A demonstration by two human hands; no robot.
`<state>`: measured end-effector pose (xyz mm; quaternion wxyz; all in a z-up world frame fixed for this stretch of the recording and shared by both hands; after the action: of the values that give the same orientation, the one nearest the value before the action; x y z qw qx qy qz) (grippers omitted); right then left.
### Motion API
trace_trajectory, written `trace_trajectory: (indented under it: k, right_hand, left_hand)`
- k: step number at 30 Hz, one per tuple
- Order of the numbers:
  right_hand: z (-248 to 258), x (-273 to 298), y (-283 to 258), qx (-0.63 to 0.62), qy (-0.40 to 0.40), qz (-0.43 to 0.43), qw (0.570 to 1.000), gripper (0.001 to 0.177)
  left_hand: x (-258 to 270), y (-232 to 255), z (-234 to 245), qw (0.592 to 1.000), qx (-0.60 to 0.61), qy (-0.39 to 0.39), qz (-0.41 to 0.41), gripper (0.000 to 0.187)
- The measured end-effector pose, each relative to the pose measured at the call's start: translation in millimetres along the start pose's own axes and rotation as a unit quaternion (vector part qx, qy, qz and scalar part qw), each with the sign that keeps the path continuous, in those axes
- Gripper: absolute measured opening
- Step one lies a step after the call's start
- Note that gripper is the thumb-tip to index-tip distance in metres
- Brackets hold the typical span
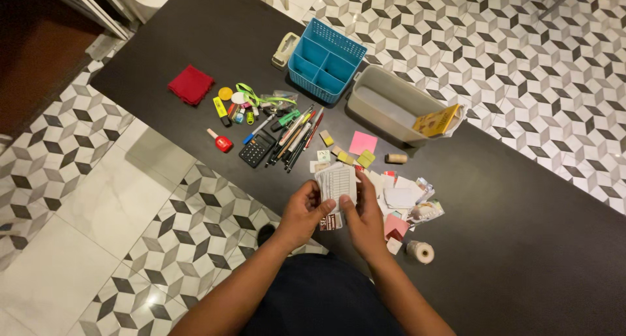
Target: The person sorts through a pile of paper scraps and receipts on a table, aligning and stacking them together by hand before placing the stack into a plastic bin.
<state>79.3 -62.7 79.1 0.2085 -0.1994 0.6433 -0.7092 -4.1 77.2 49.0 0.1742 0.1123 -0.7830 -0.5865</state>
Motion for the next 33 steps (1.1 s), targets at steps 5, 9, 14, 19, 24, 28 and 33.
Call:
trace_trajectory:
  k: [5,9,14,19,24,28,33]
  right_hand:
    - [-19,7,13,0.089,0.009,0.024,0.996,0.064]
    - [-27,10,18,0.097,0.0,0.063,0.993,0.063]
    - [-29,13,15,0.11,0.006,0.028,0.994,0.066]
    - [-32,16,8,0.108,0.012,0.077,0.991,0.064]
    - [-30,19,-1,0.137,0.01,0.095,0.986,0.074]
    - [-14,19,-11,0.249,-0.023,0.199,0.947,0.095]
    - [-7,21,-5,0.261,-0.064,0.192,0.944,0.101]
  left_hand:
    - [0,6,4,0.999,-0.01,-0.028,-0.027,0.03]
    - [5,22,0,0.982,-0.169,-0.003,-0.082,0.038]
    - [5,23,-6,0.987,-0.156,-0.01,-0.045,0.036]
    - [8,23,-6,0.981,-0.187,-0.005,-0.057,0.032]
    - [11,27,-10,0.991,-0.132,0.013,0.008,0.034]
    - [10,27,-6,0.987,-0.155,0.018,-0.032,0.032]
    - [11,21,-6,0.986,-0.161,0.003,-0.051,0.03]
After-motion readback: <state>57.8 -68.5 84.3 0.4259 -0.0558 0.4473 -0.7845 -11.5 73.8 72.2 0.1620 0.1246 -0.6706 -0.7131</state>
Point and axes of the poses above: each hand's wrist, its own x-axis away from the middle knuckle, its own z-axis out of the back of the hand, y = z × x, the point moved 1 cm from there along -x, towards the middle knuckle, and after that the axes turned 2 degrees about x, right-handed, at the moved point
